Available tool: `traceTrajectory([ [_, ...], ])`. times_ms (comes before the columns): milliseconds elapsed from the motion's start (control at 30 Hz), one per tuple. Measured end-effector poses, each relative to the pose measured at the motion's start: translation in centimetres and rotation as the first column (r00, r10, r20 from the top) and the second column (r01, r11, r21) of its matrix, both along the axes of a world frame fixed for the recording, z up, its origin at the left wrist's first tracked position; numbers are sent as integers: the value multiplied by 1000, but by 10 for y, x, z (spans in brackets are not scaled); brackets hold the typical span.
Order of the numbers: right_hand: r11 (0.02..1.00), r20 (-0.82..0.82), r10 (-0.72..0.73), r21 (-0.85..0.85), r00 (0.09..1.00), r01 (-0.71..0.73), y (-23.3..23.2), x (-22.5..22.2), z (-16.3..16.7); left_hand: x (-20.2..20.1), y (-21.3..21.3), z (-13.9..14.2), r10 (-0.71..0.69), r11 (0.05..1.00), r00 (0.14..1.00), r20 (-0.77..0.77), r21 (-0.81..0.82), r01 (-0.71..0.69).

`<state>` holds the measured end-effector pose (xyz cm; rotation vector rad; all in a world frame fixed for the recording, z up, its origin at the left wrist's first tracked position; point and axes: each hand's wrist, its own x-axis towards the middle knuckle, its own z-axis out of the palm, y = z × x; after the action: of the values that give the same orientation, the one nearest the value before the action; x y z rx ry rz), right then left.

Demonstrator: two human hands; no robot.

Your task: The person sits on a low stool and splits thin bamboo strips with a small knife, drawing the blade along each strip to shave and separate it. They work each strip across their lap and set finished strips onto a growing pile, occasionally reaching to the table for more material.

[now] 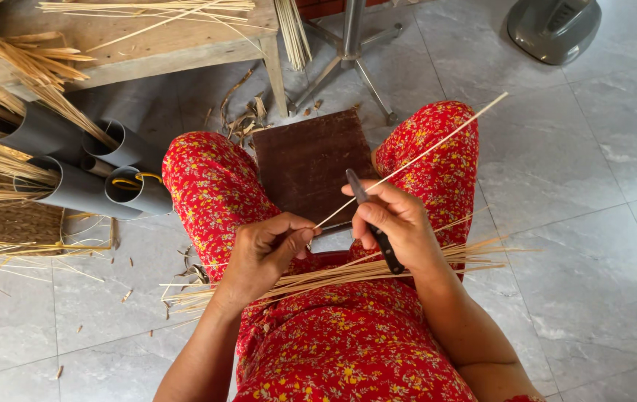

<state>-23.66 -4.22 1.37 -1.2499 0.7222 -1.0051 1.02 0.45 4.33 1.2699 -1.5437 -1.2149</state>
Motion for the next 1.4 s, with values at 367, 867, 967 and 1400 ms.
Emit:
traceTrajectory([
  [367, 899, 138, -424, -52, 895, 434, -36, -59, -23, 21, 3, 13, -29, 1000, 997, 77, -9, 30],
  [867, 994, -174, 69, -70, 982, -82, 2, -21, 5, 2, -9, 2, 10, 999, 1000, -11, -43, -10],
  [967, 988, -185, 120, -77, 975, -136, 7, 10, -2, -4, -10, 5, -30, 998, 1000, 2, -57, 30],
  [1400, 955, -35, -280, -115, 959, 274, -20, -22, -12, 17, -5, 1, -40, 998, 999, -10, 38, 41],
])
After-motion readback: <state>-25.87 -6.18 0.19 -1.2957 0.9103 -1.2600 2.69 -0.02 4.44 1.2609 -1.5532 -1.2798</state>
